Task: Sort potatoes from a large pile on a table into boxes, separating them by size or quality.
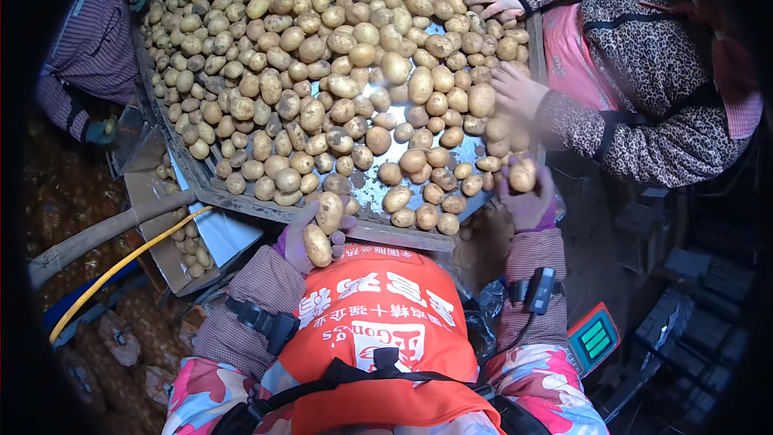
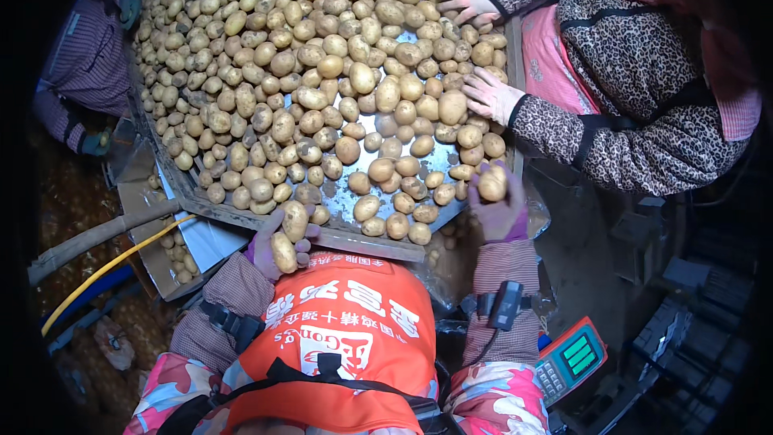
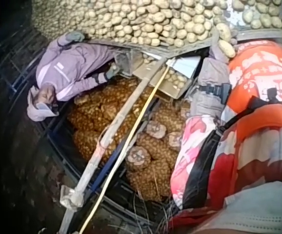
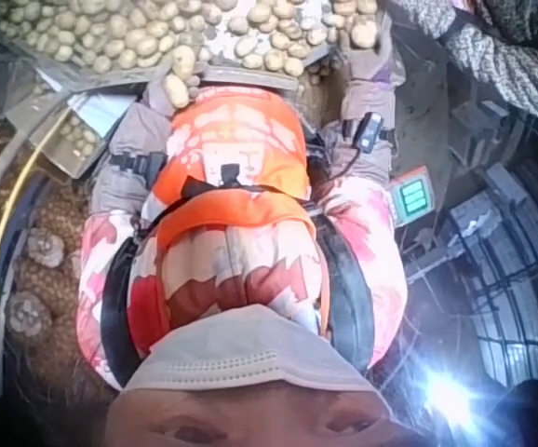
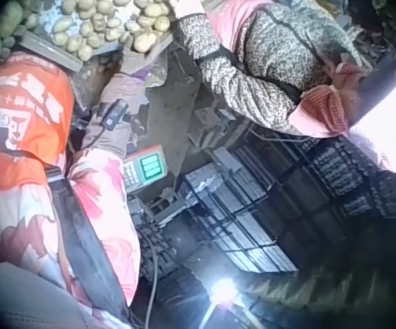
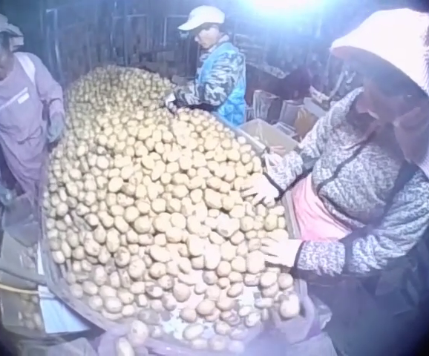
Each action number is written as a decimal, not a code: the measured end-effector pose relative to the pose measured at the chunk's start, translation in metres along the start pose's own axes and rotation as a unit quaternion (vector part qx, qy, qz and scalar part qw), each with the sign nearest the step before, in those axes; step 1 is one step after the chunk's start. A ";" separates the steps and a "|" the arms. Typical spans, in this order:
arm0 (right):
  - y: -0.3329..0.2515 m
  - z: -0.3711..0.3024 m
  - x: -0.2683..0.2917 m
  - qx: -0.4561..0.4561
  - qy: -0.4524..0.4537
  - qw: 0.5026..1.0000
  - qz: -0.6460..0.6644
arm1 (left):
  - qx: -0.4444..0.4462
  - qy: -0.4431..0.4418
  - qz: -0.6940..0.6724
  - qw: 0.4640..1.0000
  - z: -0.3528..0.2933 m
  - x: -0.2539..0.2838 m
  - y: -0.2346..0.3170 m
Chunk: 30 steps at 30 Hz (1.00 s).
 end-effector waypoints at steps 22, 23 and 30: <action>-0.070 0.127 -0.184 0.529 -0.361 -0.078 -0.764 | 0.037 -0.050 -0.038 0.997 0.009 -0.002 -0.014; -0.078 0.130 -0.151 0.450 -0.345 0.037 -0.823 | 0.037 -0.054 -0.038 0.997 0.010 -0.004 -0.013; -0.039 0.079 0.015 -0.054 -0.039 0.807 -0.587 | -0.019 -0.009 0.047 0.999 -0.014 -0.016 0.000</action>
Point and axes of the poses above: each hand's wrist, its own z-axis towards the middle knuckle, its own x-axis out of the back of the hand, y = z × x, the point moved 7 cm from there along z, towards the middle knuckle, and after that the axes turned 11 degrees about -z, right-handed, at the moved point
